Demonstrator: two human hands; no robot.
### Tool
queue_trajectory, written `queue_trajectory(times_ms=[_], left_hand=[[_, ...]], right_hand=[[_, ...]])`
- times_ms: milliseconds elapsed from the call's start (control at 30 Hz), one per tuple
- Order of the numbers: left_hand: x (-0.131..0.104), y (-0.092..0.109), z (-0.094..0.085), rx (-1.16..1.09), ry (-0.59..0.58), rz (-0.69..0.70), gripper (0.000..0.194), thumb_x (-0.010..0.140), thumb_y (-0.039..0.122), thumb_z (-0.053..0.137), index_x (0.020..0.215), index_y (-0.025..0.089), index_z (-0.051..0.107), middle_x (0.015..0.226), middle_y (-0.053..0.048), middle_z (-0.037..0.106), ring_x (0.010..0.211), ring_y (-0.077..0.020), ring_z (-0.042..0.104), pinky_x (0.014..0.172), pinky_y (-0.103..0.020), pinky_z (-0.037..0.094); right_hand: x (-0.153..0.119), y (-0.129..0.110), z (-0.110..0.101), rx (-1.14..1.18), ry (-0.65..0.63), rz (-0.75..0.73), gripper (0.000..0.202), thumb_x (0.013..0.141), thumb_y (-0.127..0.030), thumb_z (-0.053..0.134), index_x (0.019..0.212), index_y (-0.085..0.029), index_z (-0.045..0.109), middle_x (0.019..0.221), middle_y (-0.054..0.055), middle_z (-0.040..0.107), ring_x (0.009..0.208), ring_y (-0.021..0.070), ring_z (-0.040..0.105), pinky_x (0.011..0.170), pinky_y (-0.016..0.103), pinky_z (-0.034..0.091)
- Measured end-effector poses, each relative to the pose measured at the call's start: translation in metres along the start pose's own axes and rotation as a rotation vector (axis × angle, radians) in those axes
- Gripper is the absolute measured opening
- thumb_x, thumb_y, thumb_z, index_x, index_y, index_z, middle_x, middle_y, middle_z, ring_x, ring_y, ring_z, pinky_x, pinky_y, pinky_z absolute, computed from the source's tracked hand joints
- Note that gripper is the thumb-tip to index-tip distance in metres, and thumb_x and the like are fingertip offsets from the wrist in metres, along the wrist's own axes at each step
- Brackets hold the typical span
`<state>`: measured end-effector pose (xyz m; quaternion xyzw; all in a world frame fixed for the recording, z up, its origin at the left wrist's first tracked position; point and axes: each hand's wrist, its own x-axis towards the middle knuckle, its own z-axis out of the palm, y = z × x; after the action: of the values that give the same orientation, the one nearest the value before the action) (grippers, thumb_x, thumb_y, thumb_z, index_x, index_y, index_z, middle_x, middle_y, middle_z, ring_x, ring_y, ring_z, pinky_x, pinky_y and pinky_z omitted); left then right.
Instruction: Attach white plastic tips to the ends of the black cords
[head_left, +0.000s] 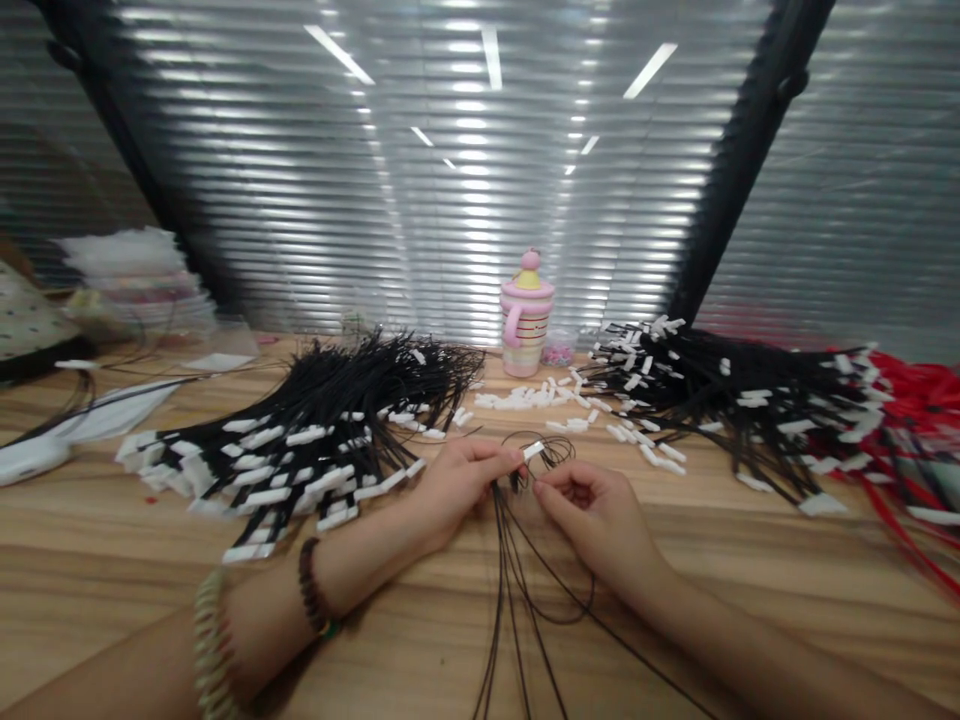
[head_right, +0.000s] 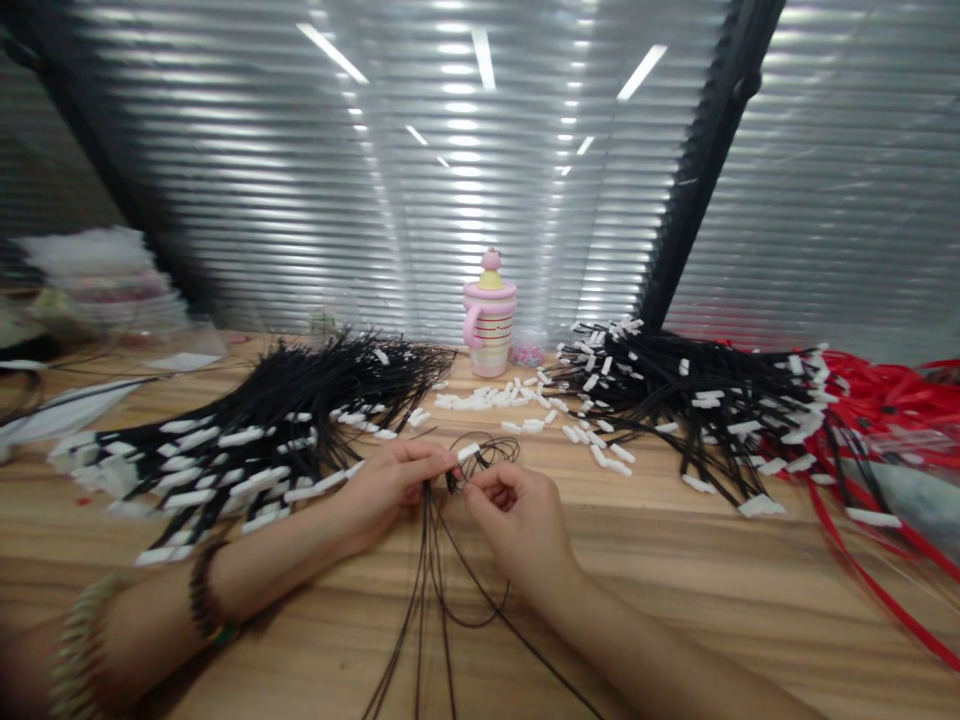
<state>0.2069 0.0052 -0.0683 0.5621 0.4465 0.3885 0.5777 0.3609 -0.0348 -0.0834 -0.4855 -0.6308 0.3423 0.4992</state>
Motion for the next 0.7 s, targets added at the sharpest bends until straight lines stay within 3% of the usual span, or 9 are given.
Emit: queue_trajectory(times_ms=[200, 367, 533, 700], left_hand=[[-0.0030, 0.0054, 0.0053, -0.005, 0.021, 0.021, 0.017, 0.065, 0.031, 0.064, 0.061, 0.014, 0.067, 0.059, -0.001, 0.060, 0.050, -0.0055, 0.040, 0.050, -0.019, 0.025], [-0.0039, 0.0027, 0.0071, -0.011, 0.017, 0.045, 0.016, 0.065, 0.031, 0.065, 0.063, 0.015, 0.068, 0.061, 0.000, 0.061, 0.054, -0.0060, 0.043, 0.052, -0.018, 0.027], [-0.0034, 0.0036, 0.0076, -0.025, 0.065, 0.036, 0.017, 0.067, 0.031, 0.063, 0.063, 0.015, 0.067, 0.062, -0.001, 0.061, 0.053, -0.0055, 0.042, 0.050, -0.018, 0.026], [-0.0007, 0.0022, 0.0051, -0.052, 0.035, 0.003, 0.020, 0.068, 0.033, 0.063, 0.064, 0.015, 0.067, 0.059, 0.000, 0.057, 0.048, -0.0036, 0.037, 0.045, -0.018, 0.021]], right_hand=[[-0.0019, -0.0036, 0.0005, -0.084, 0.011, -0.057, 0.011, 0.071, -0.019, 0.053, 0.065, -0.013, 0.060, 0.057, 0.001, 0.057, 0.052, 0.0103, 0.050, 0.048, 0.019, 0.038], [0.0006, -0.0023, 0.0014, -0.031, 0.066, -0.043, 0.013, 0.071, -0.025, 0.058, 0.071, -0.013, 0.062, 0.060, 0.002, 0.060, 0.053, 0.0109, 0.051, 0.048, 0.019, 0.039], [0.0010, -0.0014, 0.0010, -0.035, 0.049, -0.031, 0.015, 0.072, -0.027, 0.058, 0.068, -0.013, 0.061, 0.060, 0.003, 0.059, 0.054, 0.0115, 0.052, 0.049, 0.020, 0.039], [-0.0001, -0.0029, -0.0001, -0.022, 0.061, -0.033, 0.014, 0.073, -0.026, 0.057, 0.070, -0.013, 0.061, 0.061, 0.003, 0.060, 0.056, 0.0121, 0.053, 0.052, 0.021, 0.041]])
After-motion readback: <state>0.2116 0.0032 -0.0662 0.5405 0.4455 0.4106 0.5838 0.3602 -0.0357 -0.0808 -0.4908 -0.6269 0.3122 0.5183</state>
